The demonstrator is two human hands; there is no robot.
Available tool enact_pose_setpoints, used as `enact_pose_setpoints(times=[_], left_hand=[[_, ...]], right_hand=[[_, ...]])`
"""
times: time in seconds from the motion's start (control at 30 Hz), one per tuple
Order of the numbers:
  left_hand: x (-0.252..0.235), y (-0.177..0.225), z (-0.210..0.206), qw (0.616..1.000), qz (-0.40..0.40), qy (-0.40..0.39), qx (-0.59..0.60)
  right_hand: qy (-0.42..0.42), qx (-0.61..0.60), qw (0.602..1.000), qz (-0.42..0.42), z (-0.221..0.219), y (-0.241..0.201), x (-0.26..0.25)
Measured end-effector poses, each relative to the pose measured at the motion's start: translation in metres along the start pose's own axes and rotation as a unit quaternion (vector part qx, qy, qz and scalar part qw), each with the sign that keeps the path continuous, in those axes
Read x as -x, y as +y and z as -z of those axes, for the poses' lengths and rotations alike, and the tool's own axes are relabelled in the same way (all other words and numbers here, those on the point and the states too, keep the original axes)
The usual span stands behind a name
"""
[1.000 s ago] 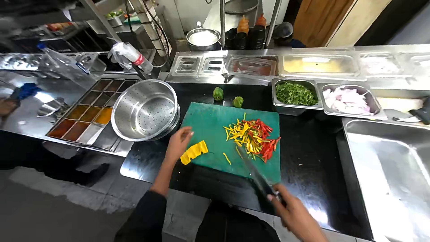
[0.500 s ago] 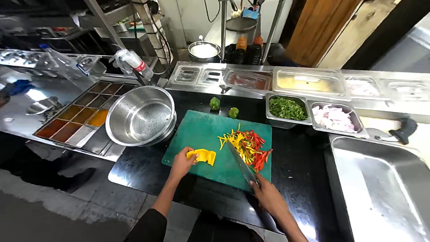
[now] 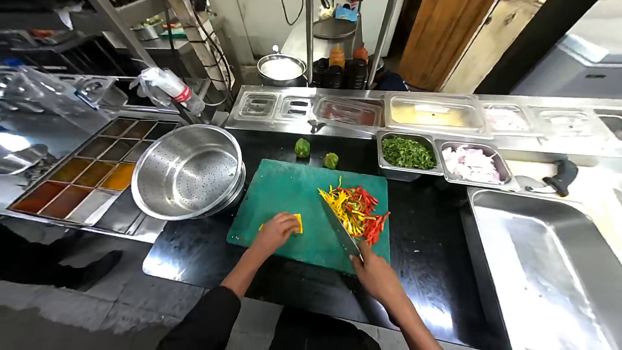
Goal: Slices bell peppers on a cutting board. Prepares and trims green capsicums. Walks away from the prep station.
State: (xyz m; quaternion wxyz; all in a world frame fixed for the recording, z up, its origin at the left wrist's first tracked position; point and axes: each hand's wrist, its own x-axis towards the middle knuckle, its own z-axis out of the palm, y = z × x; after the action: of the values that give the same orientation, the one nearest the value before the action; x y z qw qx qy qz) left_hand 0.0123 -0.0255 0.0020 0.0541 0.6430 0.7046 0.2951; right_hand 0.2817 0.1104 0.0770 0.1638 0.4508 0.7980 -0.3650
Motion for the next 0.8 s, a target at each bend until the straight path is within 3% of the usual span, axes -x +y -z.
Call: enact_pose_setpoints(times=[0.13,0.27,0.33,0.5,0.8], left_hand=[[-0.011,-0.004,-0.004,0.999,-0.030,-0.027,-0.005],[-0.026,0.000,0.023,0.982,0.035,-0.178,0.055],[-0.031,-0.012,0.034,0.969,0.000,-0.237,0.072],[-0.047,-0.027,0.046,0.945,-0.113,-0.300,0.062],[-0.079,-0.040,0.056,0.879,-0.246,-0.404,0.053]], right_hand=[[-0.017,-0.004,1.000,0.007,-0.022,-0.005,0.017],[-0.033,-0.006,0.999,-0.002,-0.040,-0.031,0.025],[-0.043,-0.002,0.999,-0.008,-0.048,-0.051,0.026],[-0.026,0.023,0.997,-0.064,-0.069,-0.098,0.020],[0.013,0.013,0.991,-0.133,-0.090,-0.132,0.020]])
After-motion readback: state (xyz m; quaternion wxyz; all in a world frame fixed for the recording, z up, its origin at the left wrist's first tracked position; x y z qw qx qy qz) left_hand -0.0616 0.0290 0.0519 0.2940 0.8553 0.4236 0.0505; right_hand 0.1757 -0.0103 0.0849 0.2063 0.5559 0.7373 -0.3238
